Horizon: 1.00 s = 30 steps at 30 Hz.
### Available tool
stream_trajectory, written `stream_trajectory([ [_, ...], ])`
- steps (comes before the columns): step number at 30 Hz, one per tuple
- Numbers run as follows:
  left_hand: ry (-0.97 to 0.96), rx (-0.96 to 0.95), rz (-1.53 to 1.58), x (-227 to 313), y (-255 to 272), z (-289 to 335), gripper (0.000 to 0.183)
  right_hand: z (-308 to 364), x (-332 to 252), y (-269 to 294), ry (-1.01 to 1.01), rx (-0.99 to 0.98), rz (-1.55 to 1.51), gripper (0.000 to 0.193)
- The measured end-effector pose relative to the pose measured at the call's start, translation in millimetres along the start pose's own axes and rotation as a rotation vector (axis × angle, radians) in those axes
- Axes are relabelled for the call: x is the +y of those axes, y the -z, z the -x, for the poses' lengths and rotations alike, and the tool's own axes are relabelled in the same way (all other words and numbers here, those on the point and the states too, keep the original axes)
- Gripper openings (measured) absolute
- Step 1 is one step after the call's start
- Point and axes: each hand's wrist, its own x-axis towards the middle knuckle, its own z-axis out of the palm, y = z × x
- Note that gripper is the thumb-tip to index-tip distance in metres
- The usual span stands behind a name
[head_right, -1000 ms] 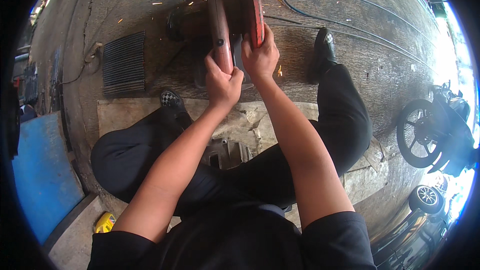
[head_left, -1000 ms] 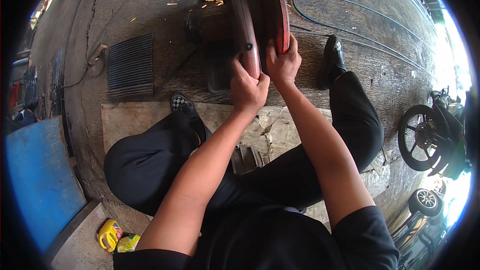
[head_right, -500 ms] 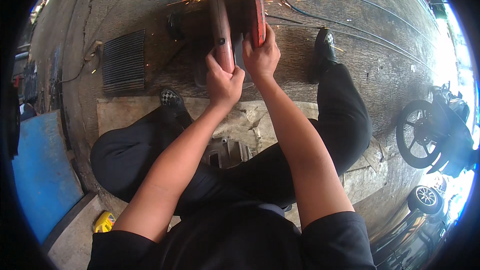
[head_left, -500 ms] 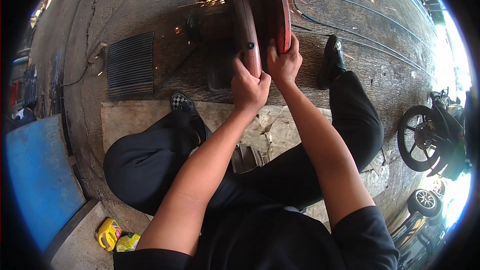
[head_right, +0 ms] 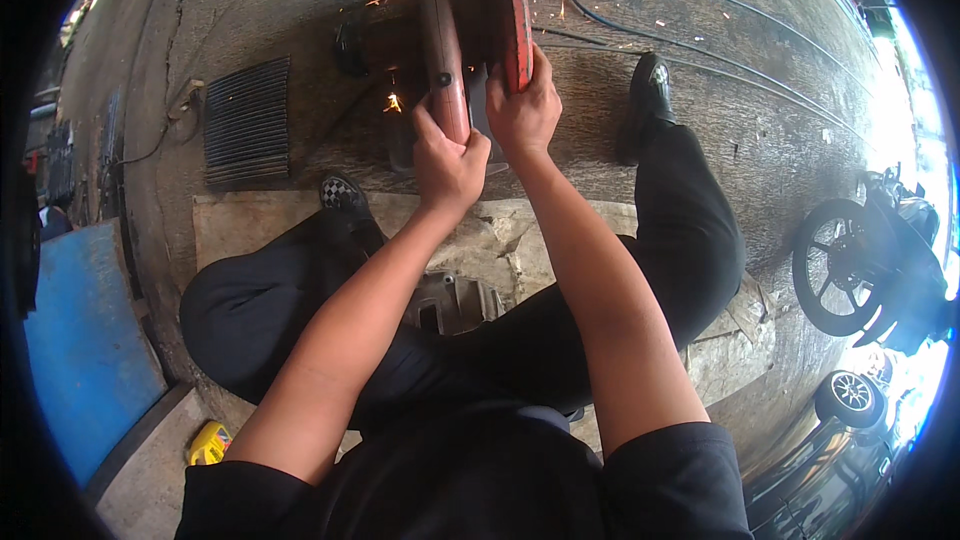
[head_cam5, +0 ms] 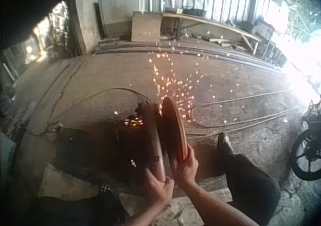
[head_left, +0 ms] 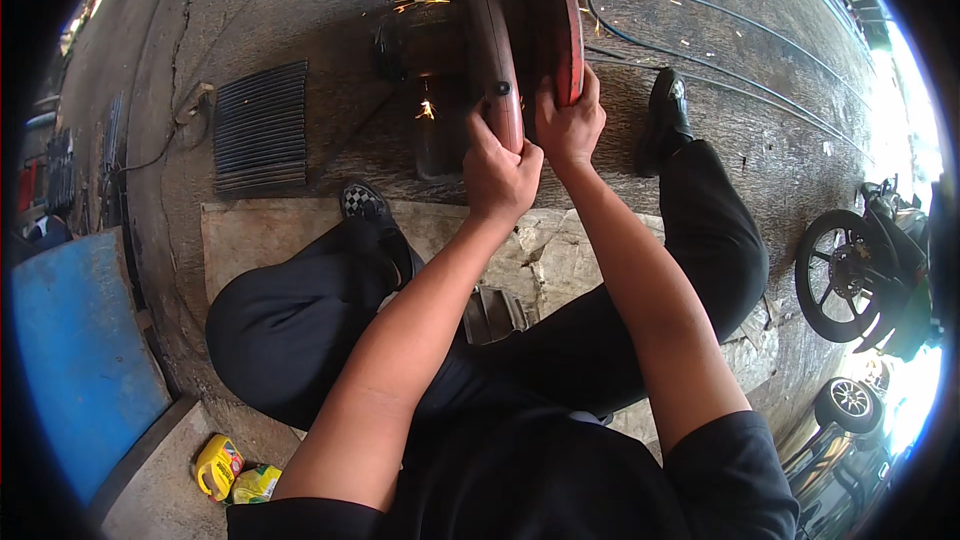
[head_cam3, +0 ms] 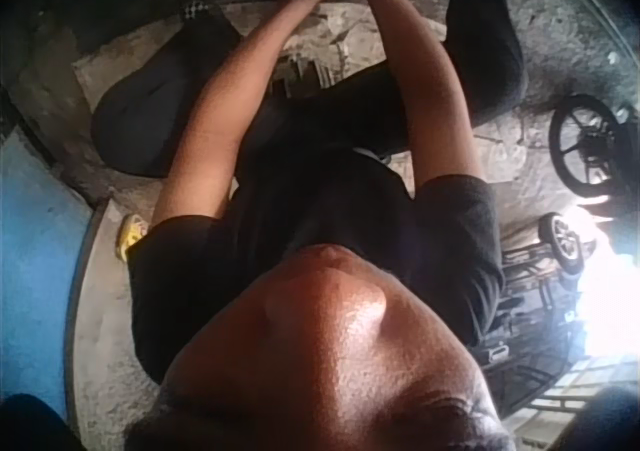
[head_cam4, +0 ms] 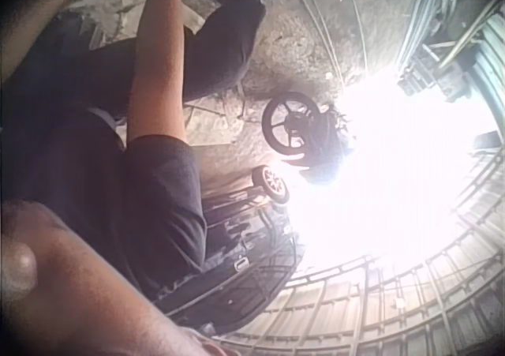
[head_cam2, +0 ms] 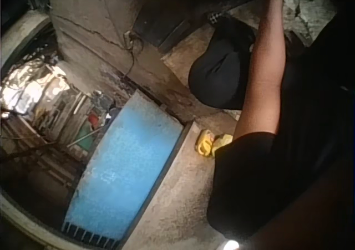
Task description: Using a circular chop saw to cut a thin metal rod into smaller pieces.
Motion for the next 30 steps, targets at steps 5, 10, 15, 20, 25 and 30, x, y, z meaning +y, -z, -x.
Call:
stream_trajectory([
  [5, -0.017, 0.003, -0.044, -2.3, -0.4, -0.3, 0.057, -0.5, 0.6, -0.5, -0.003, 0.002, 0.010, 0.051],
  [10, -0.020, 0.001, -0.042, -3.2, -0.8, -0.1, 0.057, -0.2, 1.9, -1.0, 0.008, 0.002, -0.016, 0.050],
  [15, -0.077, 0.029, -0.061, -4.5, -1.3, -1.8, 0.061, -0.2, 2.9, -2.6, 0.025, 0.015, -0.020, 0.050],
  [20, -0.060, 0.023, -0.055, -3.5, -1.8, -1.2, 0.062, 0.5, 4.3, -2.4, 0.029, 0.018, -0.017, 0.050],
  [25, -0.019, 0.007, -0.044, -2.3, -1.3, 0.1, 0.062, 0.8, 3.9, -2.2, 0.026, 0.015, -0.026, 0.051],
  [30, -0.069, 0.017, -0.036, -3.3, -1.5, -1.2, 0.062, 1.1, 4.1, -1.5, 0.013, 0.001, -0.013, 0.051],
])
